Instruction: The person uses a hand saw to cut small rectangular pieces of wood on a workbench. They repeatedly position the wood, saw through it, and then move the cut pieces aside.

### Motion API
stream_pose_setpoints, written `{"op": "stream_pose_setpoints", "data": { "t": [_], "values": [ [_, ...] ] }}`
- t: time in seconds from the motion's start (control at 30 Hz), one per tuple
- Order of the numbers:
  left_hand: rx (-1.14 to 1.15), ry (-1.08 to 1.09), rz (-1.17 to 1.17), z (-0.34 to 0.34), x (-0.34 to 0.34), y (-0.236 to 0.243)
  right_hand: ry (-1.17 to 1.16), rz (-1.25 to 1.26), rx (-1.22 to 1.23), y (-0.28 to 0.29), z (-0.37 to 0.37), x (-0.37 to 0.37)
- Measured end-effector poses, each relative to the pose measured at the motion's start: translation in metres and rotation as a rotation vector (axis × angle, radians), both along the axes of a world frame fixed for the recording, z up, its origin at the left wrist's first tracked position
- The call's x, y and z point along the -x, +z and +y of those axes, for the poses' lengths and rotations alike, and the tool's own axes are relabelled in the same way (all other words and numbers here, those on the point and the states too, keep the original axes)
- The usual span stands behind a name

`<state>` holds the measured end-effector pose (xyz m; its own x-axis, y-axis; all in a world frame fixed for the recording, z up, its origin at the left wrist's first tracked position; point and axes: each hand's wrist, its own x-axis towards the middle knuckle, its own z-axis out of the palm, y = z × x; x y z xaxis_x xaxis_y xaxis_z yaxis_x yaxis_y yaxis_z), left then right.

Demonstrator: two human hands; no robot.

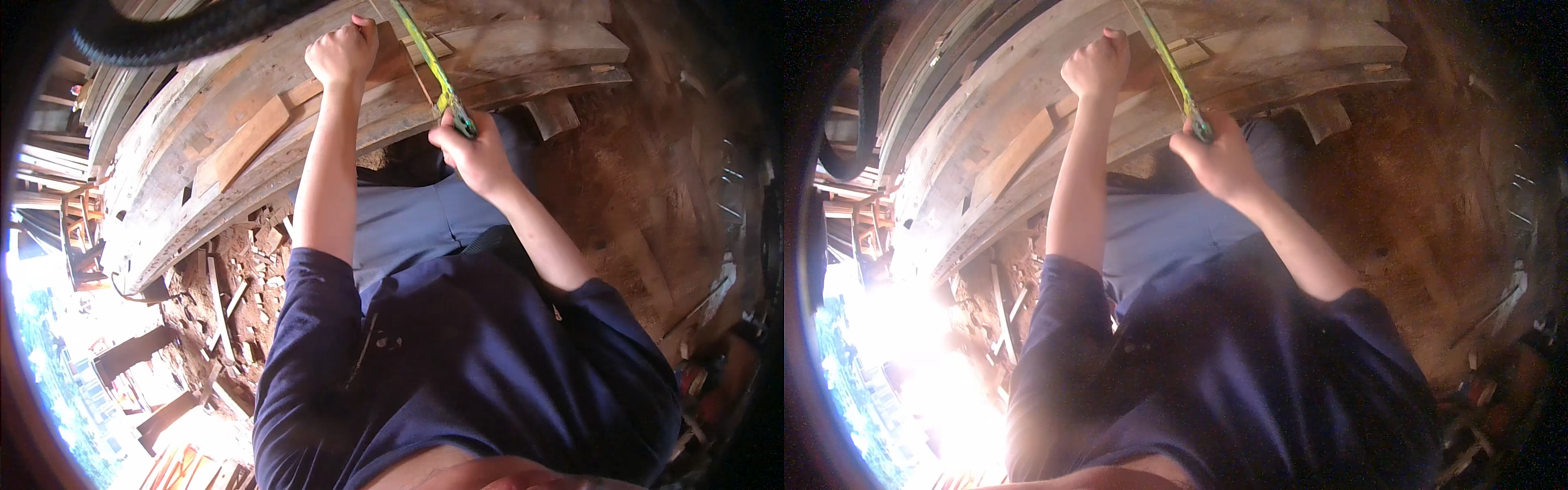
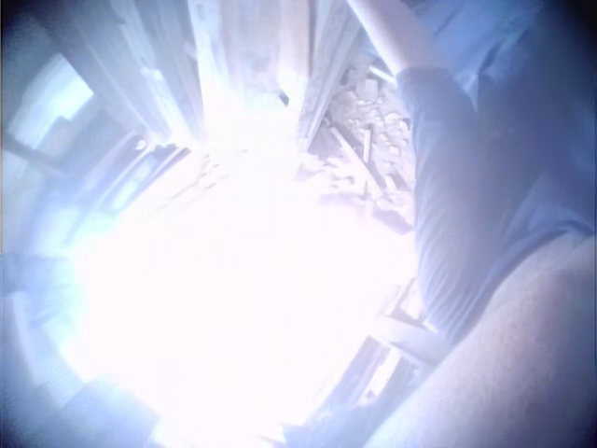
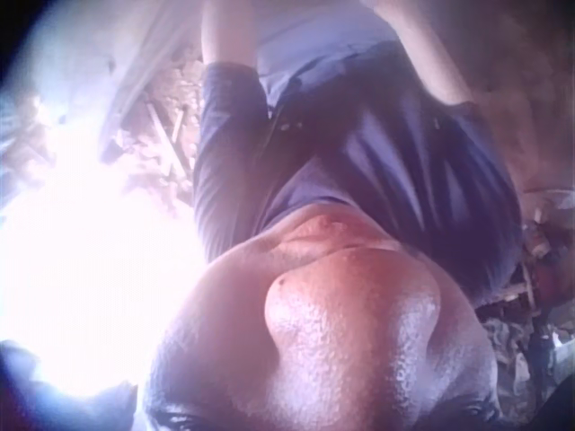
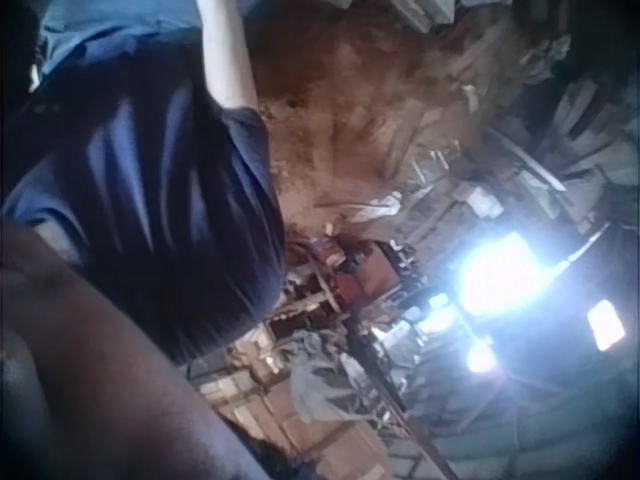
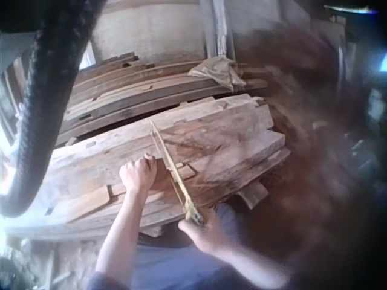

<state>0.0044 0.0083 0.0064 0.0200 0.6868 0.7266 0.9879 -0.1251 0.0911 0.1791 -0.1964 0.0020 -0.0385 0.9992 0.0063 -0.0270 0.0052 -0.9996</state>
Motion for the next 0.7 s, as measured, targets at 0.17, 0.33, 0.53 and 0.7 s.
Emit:
{"op": "stream_pose_setpoints", "data": {
  "t": [0.17,0.33,0.53,0.7],
  "values": [
    [0.137,0.015,-0.054,0.008,-0.003,0.001,-0.031,0.096,0.157,0.023,-0.048,-0.018],
    [0.230,0.022,-0.043,0.007,-0.004,0.004,-0.006,0.278,0.264,0.065,-0.074,-0.041],
    [0.248,0.038,-0.043,0.011,-0.004,0.003,-0.088,0.406,0.188,0.105,-0.095,-0.062],
    [0.000,-0.018,0.006,0.005,-0.001,-0.004,-0.190,0.404,0.051,0.102,-0.093,-0.076]
  ]
}}
